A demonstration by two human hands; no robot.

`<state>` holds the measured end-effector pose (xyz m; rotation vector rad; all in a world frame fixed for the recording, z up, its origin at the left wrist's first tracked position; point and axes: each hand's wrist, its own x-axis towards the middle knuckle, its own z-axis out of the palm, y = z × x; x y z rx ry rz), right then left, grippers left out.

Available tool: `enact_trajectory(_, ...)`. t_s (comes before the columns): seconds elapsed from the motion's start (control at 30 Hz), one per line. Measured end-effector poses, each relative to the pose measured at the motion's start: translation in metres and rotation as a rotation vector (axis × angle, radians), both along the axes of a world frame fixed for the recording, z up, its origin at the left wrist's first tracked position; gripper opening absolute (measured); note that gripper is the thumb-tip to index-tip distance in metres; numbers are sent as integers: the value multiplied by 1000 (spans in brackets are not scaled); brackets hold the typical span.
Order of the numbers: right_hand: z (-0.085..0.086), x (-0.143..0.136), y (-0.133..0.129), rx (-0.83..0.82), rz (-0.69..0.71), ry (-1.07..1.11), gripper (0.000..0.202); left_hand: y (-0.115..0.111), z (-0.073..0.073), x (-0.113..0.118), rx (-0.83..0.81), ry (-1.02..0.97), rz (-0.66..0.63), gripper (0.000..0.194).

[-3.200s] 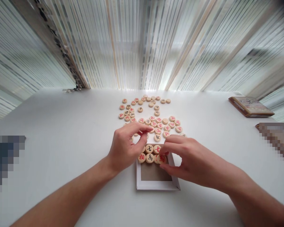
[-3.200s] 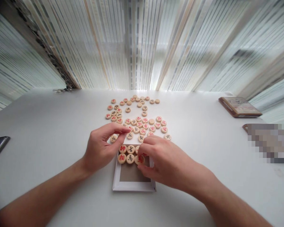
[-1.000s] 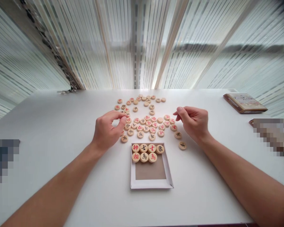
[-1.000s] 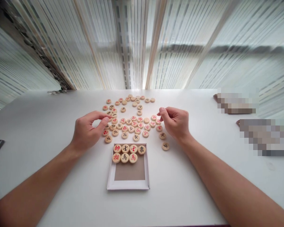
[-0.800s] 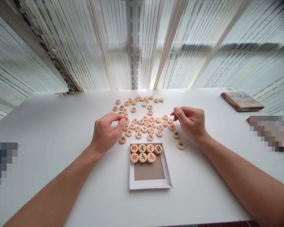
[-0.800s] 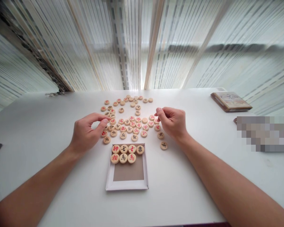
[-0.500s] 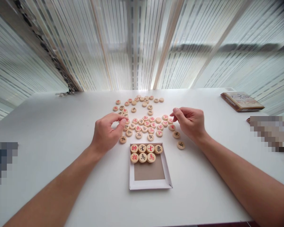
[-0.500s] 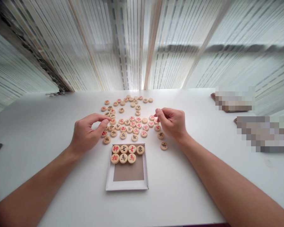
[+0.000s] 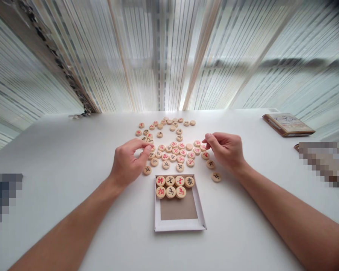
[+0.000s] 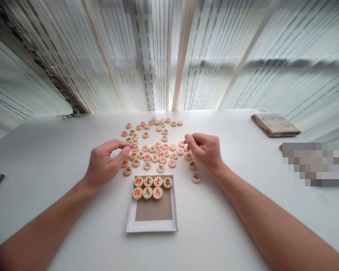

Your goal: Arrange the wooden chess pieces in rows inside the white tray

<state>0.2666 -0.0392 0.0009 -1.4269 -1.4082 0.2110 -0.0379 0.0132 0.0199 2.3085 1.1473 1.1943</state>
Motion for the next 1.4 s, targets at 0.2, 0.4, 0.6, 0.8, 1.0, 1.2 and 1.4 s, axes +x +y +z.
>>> enact_trajectory(0.2, -1, 0, 0, 2, 1, -17, 39, 0, 0, 0, 7, -3, -10, 21)
enact_trajectory(0.4, -2, 0, 0, -7, 1, -30, 40, -1, 0, 0, -19, 4, -10, 22)
enact_trajectory(0.6, -2, 0, 0, -15, 1, -34, 40, -1, 0, -1, -31, 10, -14, 22)
enact_trajectory(0.8, -3, 0, -1, -20, 6, -38, 41, -1, 0, 0, -31, 15, -16, 21)
enact_trajectory(1.0, -4, 0, -1, -19, 12, -43, 43, -1, -2, -1, -10, 14, -32, 22)
enact_trajectory(1.2, -4, 0, 0, -25, 14, -47, 40, -1, -1, 0, -31, 15, -27, 22)
enact_trajectory(1.4, -4, 0, 0, -21, 19, -52, 42, -1, -1, 0, -31, 14, -23, 22)
